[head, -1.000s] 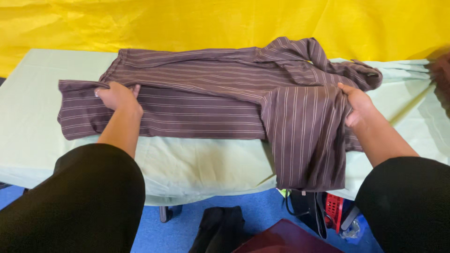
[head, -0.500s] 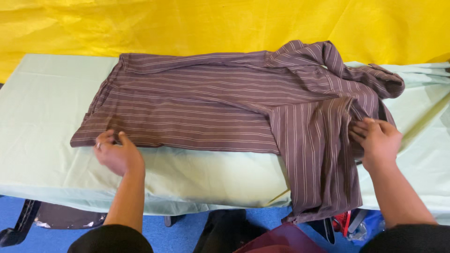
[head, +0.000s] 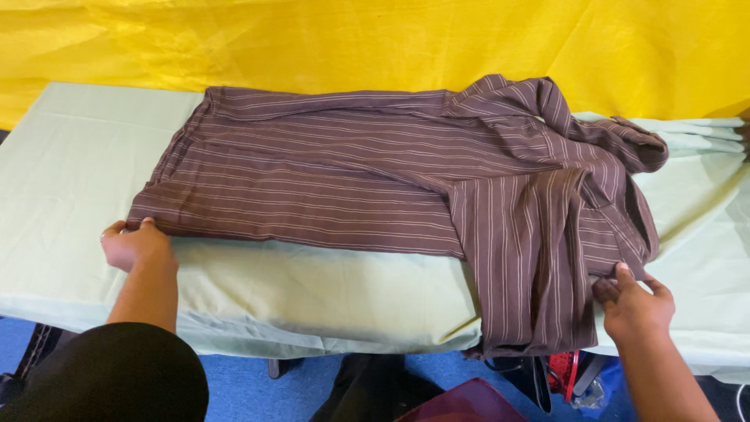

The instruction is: The person folds a brown striped shirt on a table. They button the collar, lay the shirt flat, fold the sleeves and sides inward, then fold the body into a compact rectangle.

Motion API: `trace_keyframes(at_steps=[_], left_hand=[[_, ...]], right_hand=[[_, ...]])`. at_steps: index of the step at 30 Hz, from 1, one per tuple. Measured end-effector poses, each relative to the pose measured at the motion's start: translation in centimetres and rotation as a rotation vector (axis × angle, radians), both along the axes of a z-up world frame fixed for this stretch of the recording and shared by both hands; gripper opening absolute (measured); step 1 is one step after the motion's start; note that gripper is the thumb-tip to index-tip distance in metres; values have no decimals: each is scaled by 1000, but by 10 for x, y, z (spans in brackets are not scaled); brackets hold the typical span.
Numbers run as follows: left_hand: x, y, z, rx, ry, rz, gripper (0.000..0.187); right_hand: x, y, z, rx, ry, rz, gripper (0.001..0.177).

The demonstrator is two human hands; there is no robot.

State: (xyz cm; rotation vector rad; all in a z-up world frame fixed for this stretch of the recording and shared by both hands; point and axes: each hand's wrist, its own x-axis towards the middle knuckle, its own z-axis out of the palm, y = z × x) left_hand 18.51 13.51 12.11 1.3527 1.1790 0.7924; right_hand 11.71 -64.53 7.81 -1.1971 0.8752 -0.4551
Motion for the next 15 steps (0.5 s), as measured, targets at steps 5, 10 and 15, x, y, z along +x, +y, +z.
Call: trace_keyframes(at_steps=[5, 10, 15], left_hand=[[4, 22, -3, 0, -55, 23, 35], [2, 31, 3, 148, -42, 70, 27], [-29, 33, -4, 80, -163, 147, 22]], right_hand=[[5, -32, -15, -180, -43, -57, 29], [0, -32, 13, -155, -100, -171, 15], [-23, -17, 38, -200, -145, -243, 14]])
